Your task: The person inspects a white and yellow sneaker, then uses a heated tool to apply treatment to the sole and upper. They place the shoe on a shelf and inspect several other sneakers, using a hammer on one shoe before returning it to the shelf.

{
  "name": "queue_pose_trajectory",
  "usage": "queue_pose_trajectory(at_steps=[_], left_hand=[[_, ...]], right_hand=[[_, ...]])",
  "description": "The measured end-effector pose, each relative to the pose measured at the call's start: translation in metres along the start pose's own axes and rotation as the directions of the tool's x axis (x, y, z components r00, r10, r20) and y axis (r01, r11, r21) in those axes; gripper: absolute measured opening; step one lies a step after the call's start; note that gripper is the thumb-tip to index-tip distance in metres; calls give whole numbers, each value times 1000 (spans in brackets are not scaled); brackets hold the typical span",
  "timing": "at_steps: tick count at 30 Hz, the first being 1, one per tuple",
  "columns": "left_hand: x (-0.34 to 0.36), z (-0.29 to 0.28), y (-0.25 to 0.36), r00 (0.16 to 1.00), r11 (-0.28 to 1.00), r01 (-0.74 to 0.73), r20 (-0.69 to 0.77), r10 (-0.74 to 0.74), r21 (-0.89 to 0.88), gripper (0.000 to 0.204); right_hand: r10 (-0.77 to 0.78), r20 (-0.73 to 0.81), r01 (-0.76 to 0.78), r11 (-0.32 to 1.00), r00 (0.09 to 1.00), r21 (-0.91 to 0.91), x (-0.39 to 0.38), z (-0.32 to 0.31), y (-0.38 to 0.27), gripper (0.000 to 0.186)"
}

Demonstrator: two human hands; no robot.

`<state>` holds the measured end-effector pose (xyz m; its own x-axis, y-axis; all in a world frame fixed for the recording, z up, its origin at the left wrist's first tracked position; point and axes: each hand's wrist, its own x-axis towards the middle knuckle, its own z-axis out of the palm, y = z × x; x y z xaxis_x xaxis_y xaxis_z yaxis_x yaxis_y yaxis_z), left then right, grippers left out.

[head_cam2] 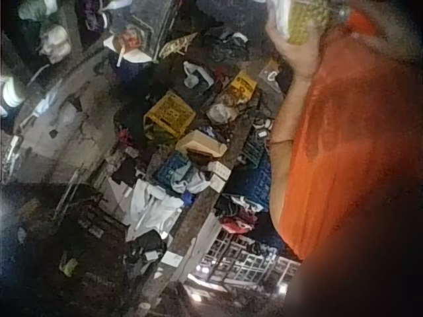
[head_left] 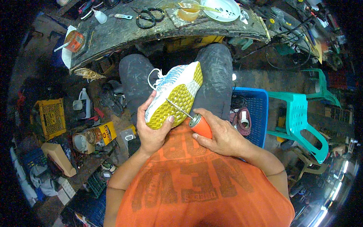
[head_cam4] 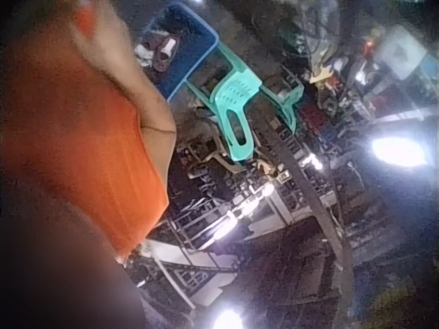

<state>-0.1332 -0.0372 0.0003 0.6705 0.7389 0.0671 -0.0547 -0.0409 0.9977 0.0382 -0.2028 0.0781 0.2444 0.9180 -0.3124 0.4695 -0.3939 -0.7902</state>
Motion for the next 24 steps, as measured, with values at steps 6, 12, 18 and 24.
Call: queue_pose_trajectory(at_steps=[6, 12, 18, 24], left_hand=[[0, 0, 0, 1000, 1000, -2, 13, 2, 7, 72], [0, 1, -1, 1000, 1000, -4, 12, 4, -16, 71], [-1, 0, -2, 1000, 1000, -5, 15, 6, -16, 70], [-1, 0, -5, 1000, 1000, -17, 24, 18, -6, 70]], right_hand=[[-10, -8, 10, 1000, 1000, -18, 0, 3, 4, 68], [-45, -16, 44, 997, 999, -60, 1, 5, 7, 70], [-4, -4, 4, 1000, 1000, -14, 0, 5, 3, 66], [20, -42, -21, 1000, 999, -21, 1, 2, 0, 68]])
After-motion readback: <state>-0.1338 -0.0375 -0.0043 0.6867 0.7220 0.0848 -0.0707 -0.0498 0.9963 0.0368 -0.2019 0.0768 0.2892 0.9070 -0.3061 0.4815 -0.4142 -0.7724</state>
